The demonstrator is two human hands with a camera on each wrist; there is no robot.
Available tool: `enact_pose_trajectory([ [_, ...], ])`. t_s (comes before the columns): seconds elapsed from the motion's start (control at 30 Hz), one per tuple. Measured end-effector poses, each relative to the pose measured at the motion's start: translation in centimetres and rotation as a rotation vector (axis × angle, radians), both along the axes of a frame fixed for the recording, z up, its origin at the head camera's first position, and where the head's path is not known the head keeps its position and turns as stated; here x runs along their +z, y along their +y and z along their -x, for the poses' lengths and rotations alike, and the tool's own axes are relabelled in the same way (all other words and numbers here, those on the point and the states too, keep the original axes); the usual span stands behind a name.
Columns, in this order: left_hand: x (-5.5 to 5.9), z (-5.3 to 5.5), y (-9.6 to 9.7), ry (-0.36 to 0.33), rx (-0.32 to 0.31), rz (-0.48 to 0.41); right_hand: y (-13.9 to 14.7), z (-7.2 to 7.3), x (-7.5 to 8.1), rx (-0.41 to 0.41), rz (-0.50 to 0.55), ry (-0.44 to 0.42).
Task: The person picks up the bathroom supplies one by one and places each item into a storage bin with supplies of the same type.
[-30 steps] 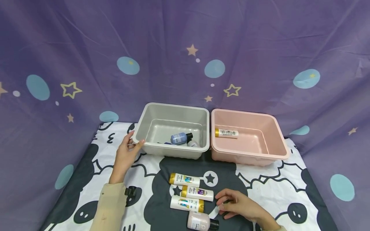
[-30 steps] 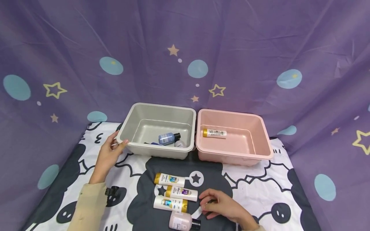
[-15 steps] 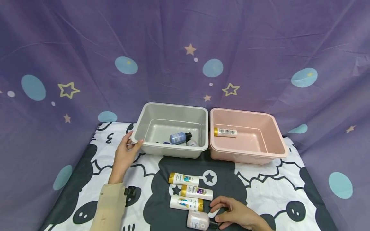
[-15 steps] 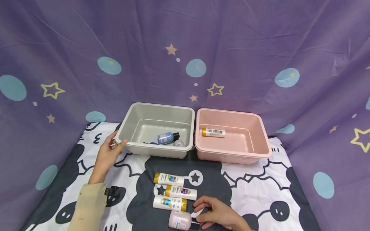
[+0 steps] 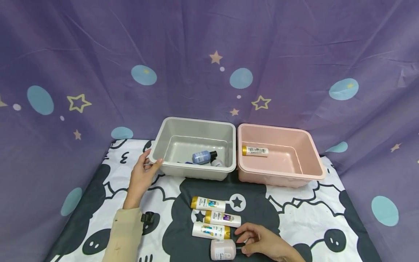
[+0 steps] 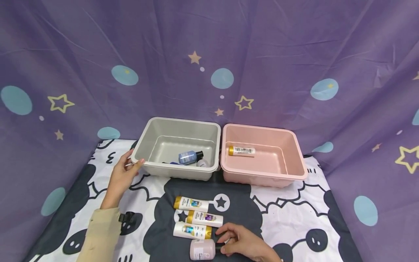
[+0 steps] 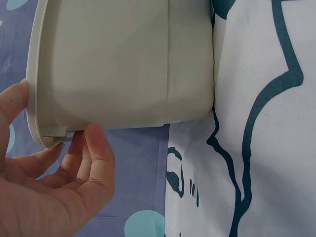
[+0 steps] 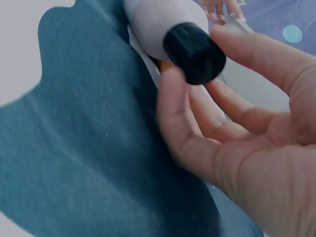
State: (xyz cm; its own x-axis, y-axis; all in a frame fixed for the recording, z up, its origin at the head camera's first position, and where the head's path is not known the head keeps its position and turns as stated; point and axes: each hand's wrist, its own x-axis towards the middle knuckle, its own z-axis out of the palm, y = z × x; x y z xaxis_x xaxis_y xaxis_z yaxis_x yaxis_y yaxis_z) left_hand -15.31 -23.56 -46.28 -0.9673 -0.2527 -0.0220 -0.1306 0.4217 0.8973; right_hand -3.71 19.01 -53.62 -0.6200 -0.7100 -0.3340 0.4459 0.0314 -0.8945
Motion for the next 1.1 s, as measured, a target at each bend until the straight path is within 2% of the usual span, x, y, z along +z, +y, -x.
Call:
enact_pose_trajectory([
  [0.17,-0.1,0.0,0.0,0.004,0.000,-0.004,-0.4,0.1,-0.2,-0.089,0.037,-0.028],
  [0.37,-0.1,0.1,0.0,0.015,-0.005,-0.004,-0.7,0.3,-0.7,-0.130,0.075,-0.033],
  [0.6,-0.2,0.1,-0.1,0.017,-0.007,0.006,-1.2,0.7,-0.2,-0.183,0.072,-0.027],
  [0.83,-0.3,0.1,0.0,0.011,-0.002,-0.012,-1.1,1.6,1.4,-0.239,0.122,-0.002],
  [1.1,-0.1,0.1,0.0,0.010,-0.002,-0.016,-0.8,4.1,4.1,-0.320,0.177,0.118],
])
